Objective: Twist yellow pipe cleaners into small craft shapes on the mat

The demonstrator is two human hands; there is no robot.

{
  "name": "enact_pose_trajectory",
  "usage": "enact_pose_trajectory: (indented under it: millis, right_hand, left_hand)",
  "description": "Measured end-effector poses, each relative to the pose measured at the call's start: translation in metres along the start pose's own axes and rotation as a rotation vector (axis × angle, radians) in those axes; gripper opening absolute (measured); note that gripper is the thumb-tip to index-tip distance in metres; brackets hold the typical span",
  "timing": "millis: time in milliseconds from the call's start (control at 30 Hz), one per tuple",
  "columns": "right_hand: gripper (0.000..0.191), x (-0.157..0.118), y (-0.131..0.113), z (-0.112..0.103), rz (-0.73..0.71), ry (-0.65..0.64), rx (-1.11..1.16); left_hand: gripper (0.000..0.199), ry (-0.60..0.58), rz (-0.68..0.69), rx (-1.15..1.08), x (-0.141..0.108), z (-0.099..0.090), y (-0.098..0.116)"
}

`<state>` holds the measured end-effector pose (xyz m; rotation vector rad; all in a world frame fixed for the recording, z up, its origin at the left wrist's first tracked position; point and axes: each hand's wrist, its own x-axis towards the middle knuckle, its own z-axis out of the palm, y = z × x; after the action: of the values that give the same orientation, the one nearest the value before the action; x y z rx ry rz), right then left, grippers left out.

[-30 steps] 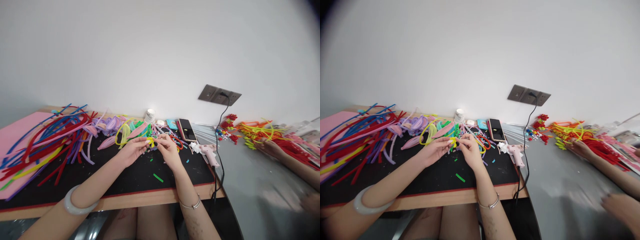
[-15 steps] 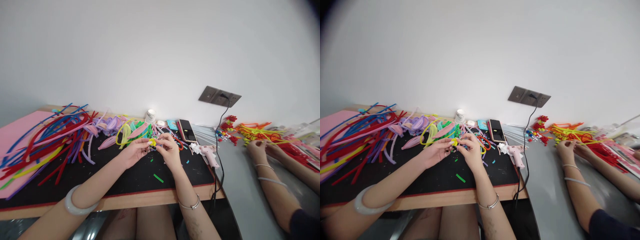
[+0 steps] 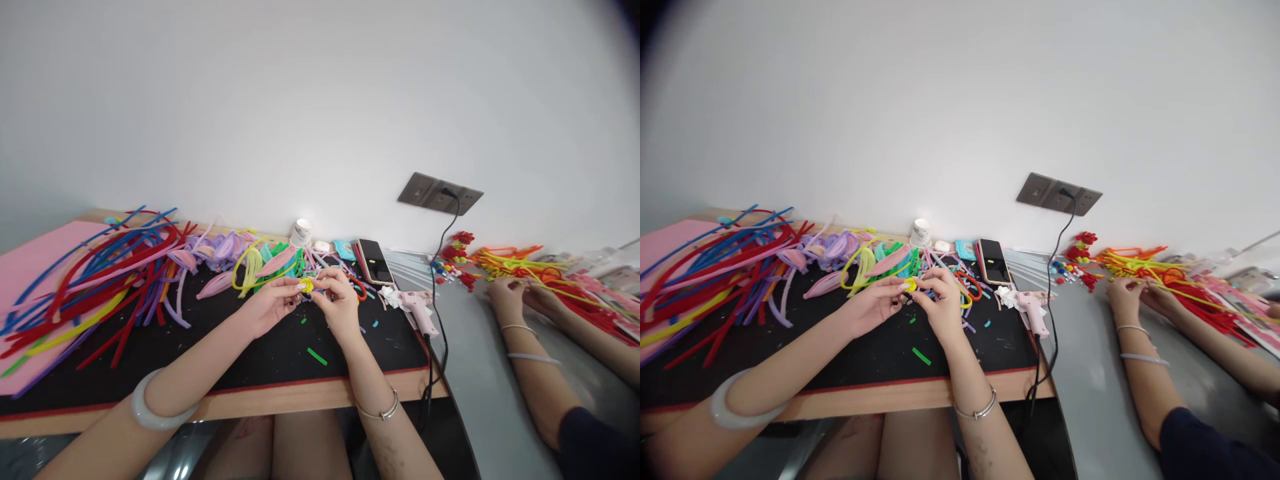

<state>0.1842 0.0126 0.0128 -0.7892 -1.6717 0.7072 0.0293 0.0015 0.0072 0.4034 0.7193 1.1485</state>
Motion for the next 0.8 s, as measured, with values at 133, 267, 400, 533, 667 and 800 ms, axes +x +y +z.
enact_pose_trajectory:
  millis: [133, 267, 400, 533, 667, 800]
  right_hand:
    - [0.005, -0.0002, 0.0000, 0.0008, 0.005, 0.010, 0.003]
    - [0.006, -0.0003, 0.0004, 0.0008, 0.001, 0.011, 0.006]
    - [0.007, -0.0006, 0.0012, 0.0013, -0.001, 0.009, 0.008]
    - [0.007, -0.0012, 0.0017, 0.0017, -0.004, 0.002, -0.012]
    - [0.013, -0.0014, 0.0007, 0.0010, -0.008, -0.014, -0.063]
    - [0.021, -0.0009, -0.0015, 0.0005, -0.022, -0.042, -0.112]
  left_hand:
    - [0.016, -0.002, -0.005, -0.008, 0.0002, -0.0001, -0.0005]
    - [0.015, -0.003, -0.012, 0.000, -0.0005, -0.0001, -0.0008]
    - [0.014, 0.000, -0.024, 0.012, -0.0011, 0.0006, 0.0002]
    - [0.011, -0.003, -0.036, 0.020, 0.0001, -0.0001, 0.0006]
    - [0.011, -0.026, -0.029, 0.020, 0.0009, -0.0016, -0.0003]
    - [0.009, -0.042, -0.026, 0.014, 0.0004, -0.0017, -0.0011]
